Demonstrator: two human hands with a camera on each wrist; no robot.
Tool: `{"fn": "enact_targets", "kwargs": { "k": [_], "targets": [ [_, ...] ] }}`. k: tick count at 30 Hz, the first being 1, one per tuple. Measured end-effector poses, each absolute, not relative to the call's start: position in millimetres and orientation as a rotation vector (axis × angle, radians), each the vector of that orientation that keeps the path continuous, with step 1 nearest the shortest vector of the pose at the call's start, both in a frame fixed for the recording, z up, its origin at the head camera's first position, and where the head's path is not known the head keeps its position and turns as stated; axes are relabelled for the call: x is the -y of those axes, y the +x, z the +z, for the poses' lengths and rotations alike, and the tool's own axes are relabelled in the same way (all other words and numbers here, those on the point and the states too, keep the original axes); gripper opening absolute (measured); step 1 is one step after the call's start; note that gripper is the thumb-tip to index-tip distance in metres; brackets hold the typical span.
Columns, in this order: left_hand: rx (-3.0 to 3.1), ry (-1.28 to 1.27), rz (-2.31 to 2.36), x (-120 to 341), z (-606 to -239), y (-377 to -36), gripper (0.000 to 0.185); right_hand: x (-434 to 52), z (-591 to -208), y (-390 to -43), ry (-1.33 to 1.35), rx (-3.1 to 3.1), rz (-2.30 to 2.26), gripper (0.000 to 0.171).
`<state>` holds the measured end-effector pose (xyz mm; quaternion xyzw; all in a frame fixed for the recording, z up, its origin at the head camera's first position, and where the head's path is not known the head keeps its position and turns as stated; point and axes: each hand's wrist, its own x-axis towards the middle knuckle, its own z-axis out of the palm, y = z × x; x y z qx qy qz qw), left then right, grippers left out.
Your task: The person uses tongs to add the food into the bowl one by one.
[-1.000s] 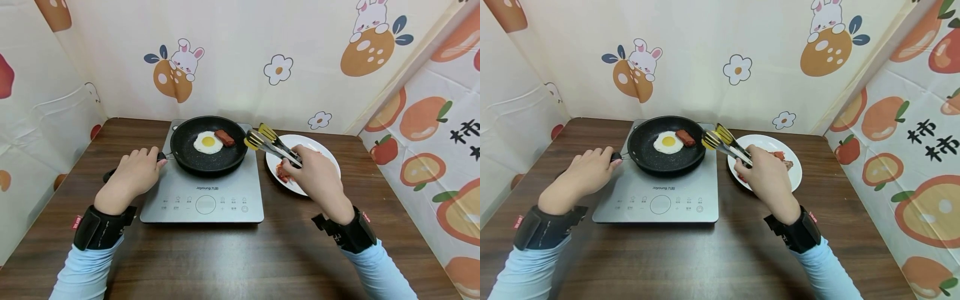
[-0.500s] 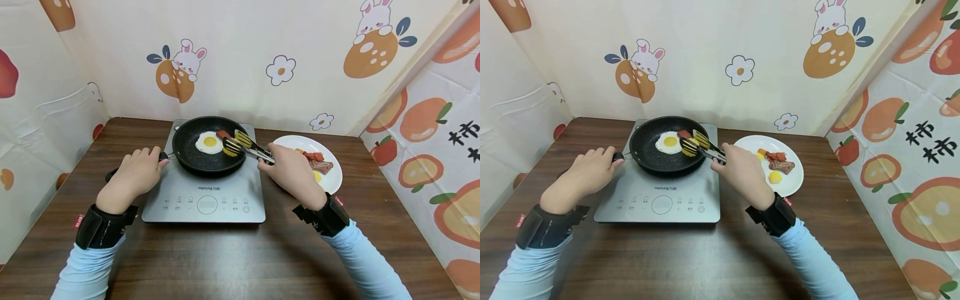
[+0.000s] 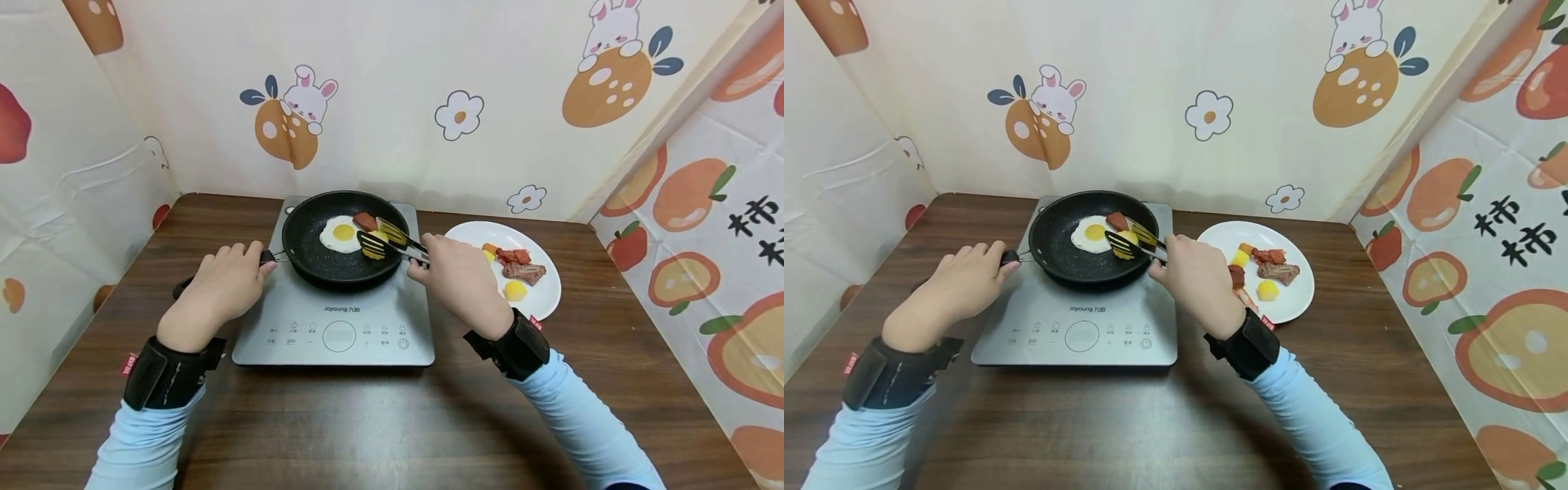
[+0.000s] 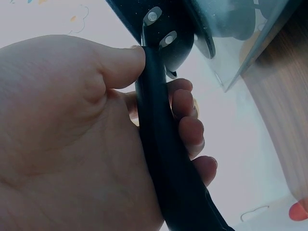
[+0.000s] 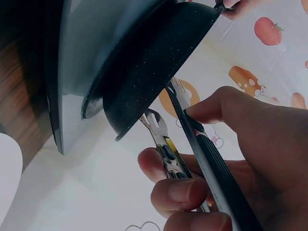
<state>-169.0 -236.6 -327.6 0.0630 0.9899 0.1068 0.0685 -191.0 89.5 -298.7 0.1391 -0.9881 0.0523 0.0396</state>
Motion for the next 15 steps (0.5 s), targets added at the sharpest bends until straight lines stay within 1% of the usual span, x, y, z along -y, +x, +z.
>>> {"fn": "enact_targets", "kwargs": {
  "k": [15],
  "targets": [
    [-2.976, 0.204, 0.326, 235.8, -326.0, -169.2, 0.053, -84.5, -296.7, -187.4, 0.353, 3.072, 0.119, 0.034]
  ]
}}
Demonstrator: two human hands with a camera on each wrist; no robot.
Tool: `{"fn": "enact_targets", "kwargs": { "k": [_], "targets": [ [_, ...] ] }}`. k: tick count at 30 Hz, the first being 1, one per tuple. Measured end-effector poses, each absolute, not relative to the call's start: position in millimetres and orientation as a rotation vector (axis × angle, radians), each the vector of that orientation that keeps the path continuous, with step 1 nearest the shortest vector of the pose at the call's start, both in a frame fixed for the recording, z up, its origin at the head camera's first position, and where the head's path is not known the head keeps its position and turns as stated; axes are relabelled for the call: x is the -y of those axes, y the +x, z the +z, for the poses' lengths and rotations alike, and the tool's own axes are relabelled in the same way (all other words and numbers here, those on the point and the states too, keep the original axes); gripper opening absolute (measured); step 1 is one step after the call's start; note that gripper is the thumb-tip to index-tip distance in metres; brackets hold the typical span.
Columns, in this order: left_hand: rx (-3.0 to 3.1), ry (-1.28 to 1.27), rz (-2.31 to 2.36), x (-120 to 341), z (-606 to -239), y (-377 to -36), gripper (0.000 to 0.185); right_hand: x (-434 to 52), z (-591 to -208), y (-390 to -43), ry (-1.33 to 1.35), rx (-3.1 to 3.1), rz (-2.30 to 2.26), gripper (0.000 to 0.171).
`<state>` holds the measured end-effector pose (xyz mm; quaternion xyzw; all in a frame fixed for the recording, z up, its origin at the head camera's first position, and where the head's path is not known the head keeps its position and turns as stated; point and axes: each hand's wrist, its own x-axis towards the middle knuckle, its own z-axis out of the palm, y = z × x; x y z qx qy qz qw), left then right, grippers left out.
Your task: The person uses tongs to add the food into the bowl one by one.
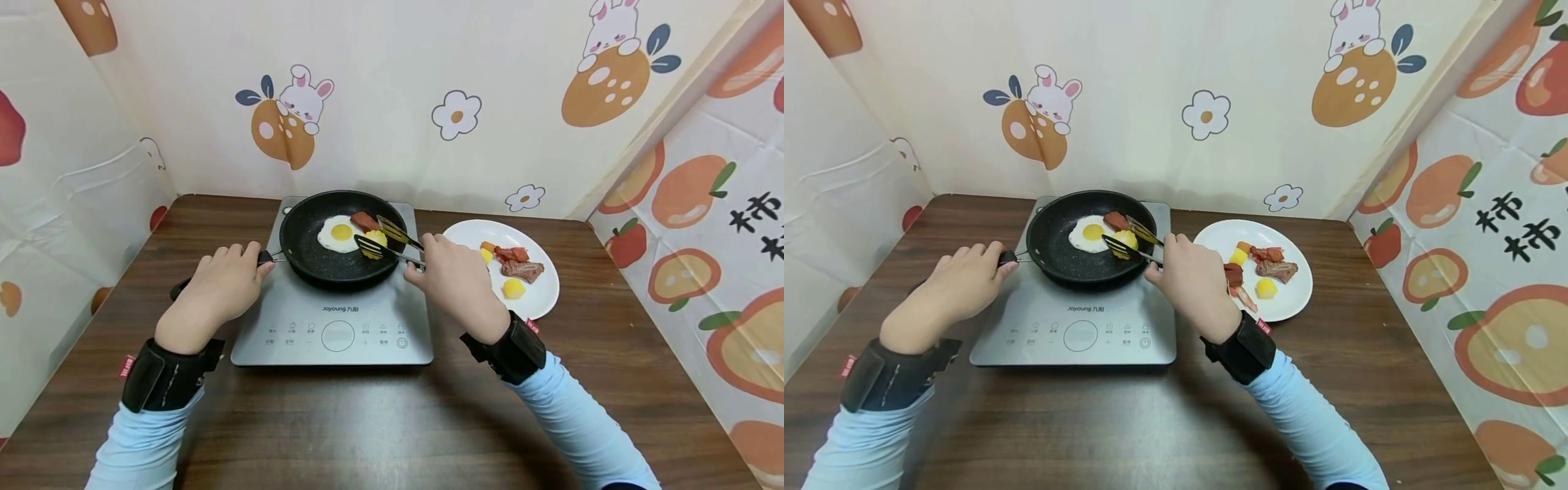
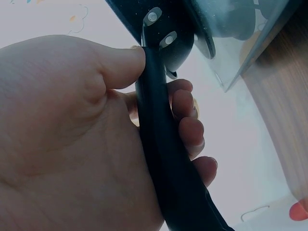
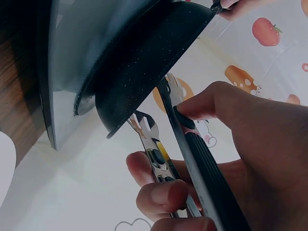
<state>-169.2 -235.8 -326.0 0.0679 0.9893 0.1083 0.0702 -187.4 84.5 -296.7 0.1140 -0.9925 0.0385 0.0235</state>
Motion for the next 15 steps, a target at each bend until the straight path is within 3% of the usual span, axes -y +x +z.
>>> {"fn": "enact_targets", "kwargs": {
  "k": [15],
  "targets": [
    [-2.962, 0.207, 0.307, 236.3, -323.8, -169.8, 0.053, -89.6, -304.3, -179.0, 0.329, 2.991, 0.180, 0.033]
  ]
}}
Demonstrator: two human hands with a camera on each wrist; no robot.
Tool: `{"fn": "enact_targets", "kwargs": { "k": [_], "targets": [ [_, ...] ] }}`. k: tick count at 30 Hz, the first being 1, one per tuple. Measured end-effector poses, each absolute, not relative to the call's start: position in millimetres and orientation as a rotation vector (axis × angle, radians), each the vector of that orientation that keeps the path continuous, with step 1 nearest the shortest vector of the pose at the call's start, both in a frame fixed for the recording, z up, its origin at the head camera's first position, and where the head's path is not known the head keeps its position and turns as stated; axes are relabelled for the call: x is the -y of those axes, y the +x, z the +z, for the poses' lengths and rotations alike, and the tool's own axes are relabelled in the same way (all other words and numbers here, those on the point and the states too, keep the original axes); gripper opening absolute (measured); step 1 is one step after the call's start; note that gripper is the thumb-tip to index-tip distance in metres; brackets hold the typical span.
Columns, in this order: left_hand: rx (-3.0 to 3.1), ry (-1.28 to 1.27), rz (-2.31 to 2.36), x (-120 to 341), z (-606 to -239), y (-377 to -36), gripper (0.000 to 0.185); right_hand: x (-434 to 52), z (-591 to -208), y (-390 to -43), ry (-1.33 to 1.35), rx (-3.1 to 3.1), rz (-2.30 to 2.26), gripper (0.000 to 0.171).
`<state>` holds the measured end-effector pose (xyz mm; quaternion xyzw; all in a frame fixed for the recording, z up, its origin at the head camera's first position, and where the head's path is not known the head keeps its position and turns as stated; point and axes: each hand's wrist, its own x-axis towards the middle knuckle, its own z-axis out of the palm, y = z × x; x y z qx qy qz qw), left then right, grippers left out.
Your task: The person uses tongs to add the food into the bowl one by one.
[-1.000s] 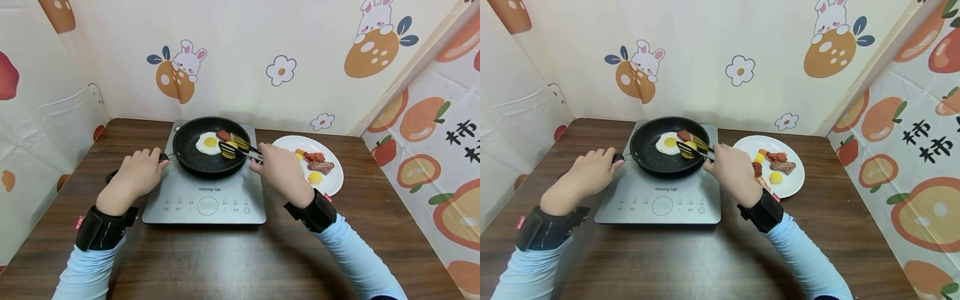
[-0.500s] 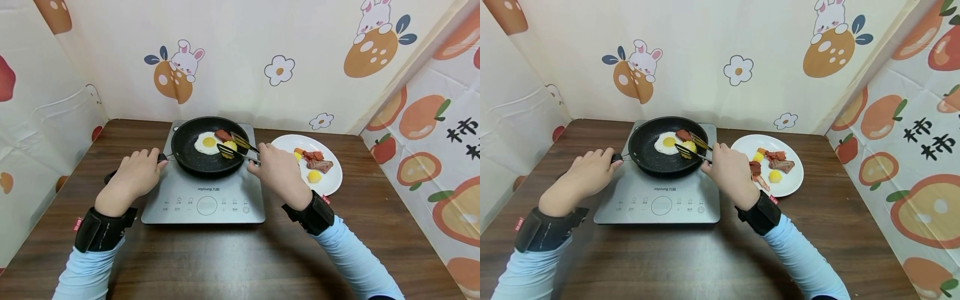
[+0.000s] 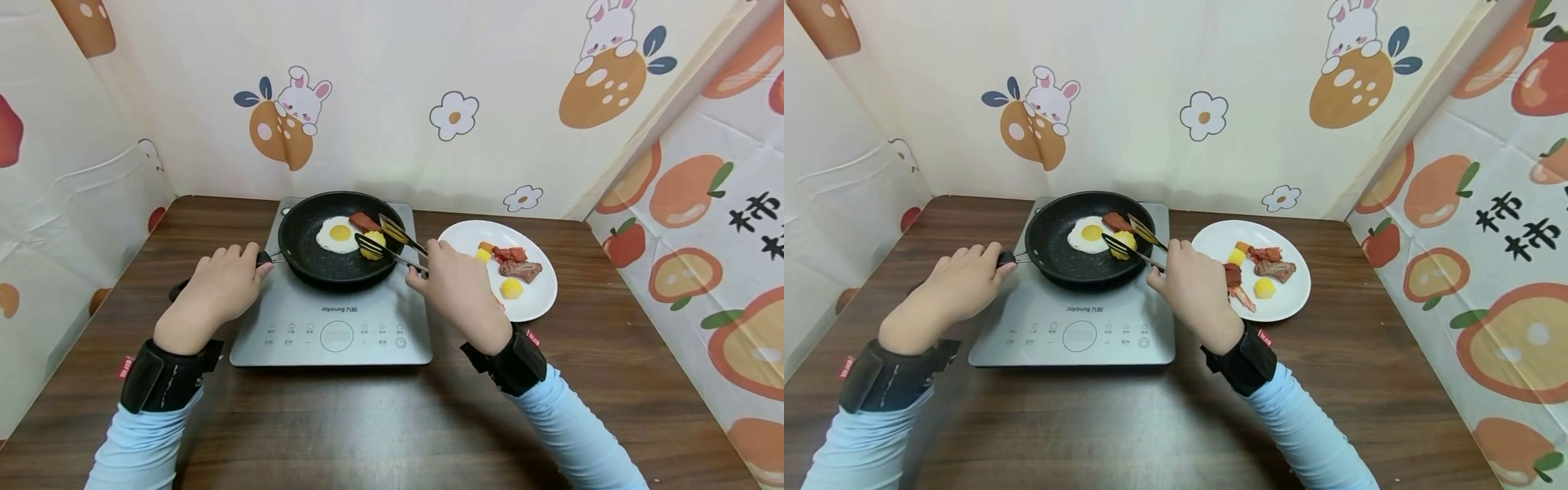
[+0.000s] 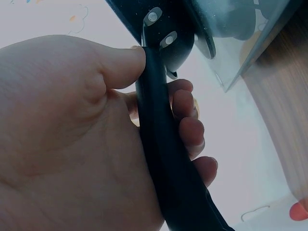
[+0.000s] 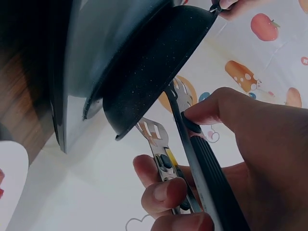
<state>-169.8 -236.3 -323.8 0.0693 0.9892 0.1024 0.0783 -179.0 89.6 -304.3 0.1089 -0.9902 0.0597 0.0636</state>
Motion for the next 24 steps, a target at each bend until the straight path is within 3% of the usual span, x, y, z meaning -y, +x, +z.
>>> {"fn": "enact_targets", "kwargs": {
  "k": [9, 24],
  "targets": [
    [-2.959, 0.211, 0.303, 237.3, -325.9, -169.8, 0.054, -90.1, -310.3, -174.9, 0.223, 3.019, 0.260, 0.036],
    [-2.925, 0.193, 0.291, 239.1, -323.6, -172.9, 0.055, -95.6, -305.9, -175.2, 0.265, 3.043, 0.310, 0.033]
  ]
}}
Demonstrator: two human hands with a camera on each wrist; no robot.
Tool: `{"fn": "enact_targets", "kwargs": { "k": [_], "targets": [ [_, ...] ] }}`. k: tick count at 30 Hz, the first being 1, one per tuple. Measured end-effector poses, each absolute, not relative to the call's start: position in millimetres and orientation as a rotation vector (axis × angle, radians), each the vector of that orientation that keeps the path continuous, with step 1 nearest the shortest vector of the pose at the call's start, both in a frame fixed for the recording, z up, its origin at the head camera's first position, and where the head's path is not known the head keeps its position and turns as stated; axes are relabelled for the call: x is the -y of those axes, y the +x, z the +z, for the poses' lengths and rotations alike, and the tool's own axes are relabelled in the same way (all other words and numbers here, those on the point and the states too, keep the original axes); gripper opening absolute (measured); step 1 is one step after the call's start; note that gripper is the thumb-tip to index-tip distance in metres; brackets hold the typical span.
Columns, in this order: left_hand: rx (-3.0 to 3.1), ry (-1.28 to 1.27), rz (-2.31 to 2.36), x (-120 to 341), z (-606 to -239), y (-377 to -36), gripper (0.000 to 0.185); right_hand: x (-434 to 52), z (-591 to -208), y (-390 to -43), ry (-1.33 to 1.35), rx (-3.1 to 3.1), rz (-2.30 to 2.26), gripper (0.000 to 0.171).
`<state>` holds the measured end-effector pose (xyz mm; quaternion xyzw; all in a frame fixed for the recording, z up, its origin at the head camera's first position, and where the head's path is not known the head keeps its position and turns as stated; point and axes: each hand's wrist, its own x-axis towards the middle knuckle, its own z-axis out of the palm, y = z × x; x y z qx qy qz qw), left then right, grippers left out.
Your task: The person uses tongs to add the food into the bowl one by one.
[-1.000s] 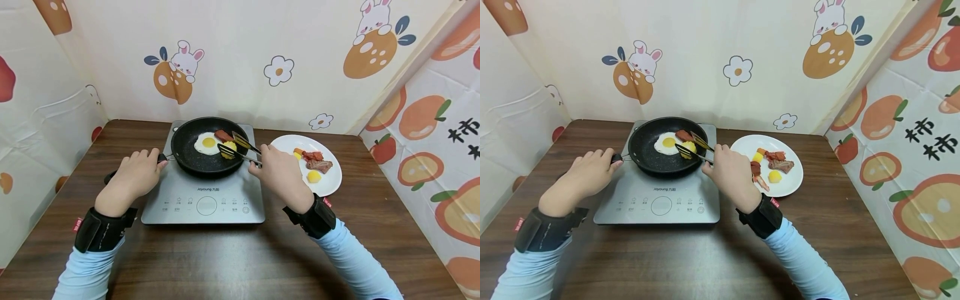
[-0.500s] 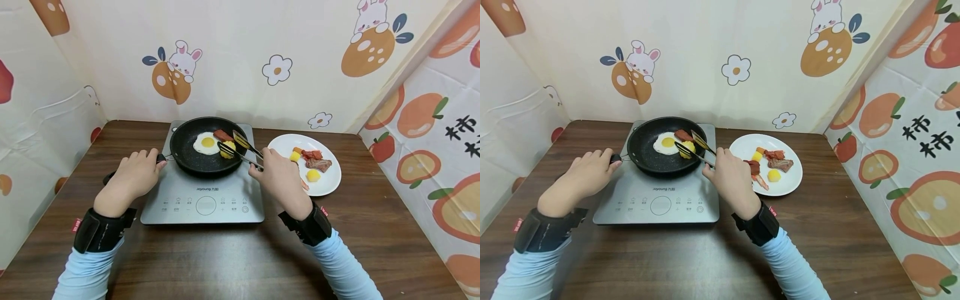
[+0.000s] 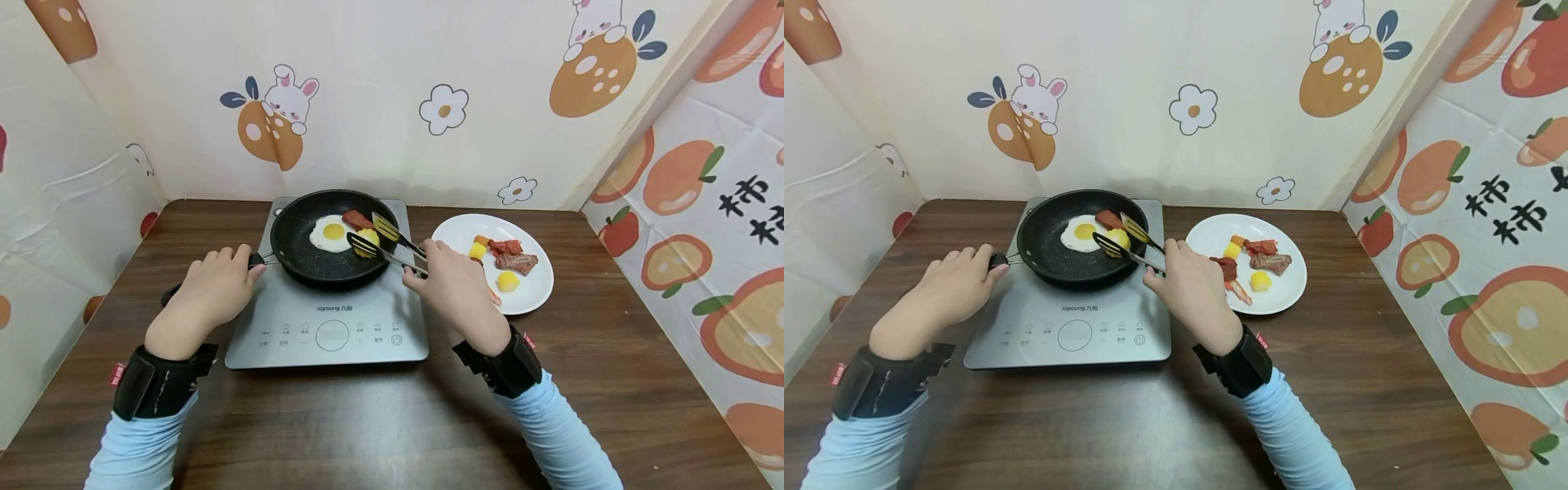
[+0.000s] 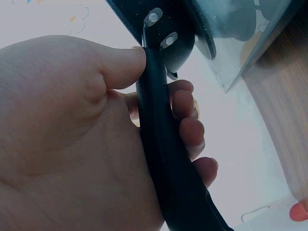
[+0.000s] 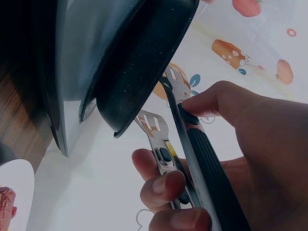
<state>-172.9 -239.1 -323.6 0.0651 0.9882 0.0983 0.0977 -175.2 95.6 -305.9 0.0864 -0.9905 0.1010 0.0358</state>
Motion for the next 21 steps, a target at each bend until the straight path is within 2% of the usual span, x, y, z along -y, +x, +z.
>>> {"fn": "enact_targets", "kwargs": {
  "k": [21],
  "targets": [
    [-2.926, 0.192, 0.302, 239, -324, -174, 0.057, -110, -291, -167, 0.298, 3.035, 0.422, 0.036]
  ]
}}
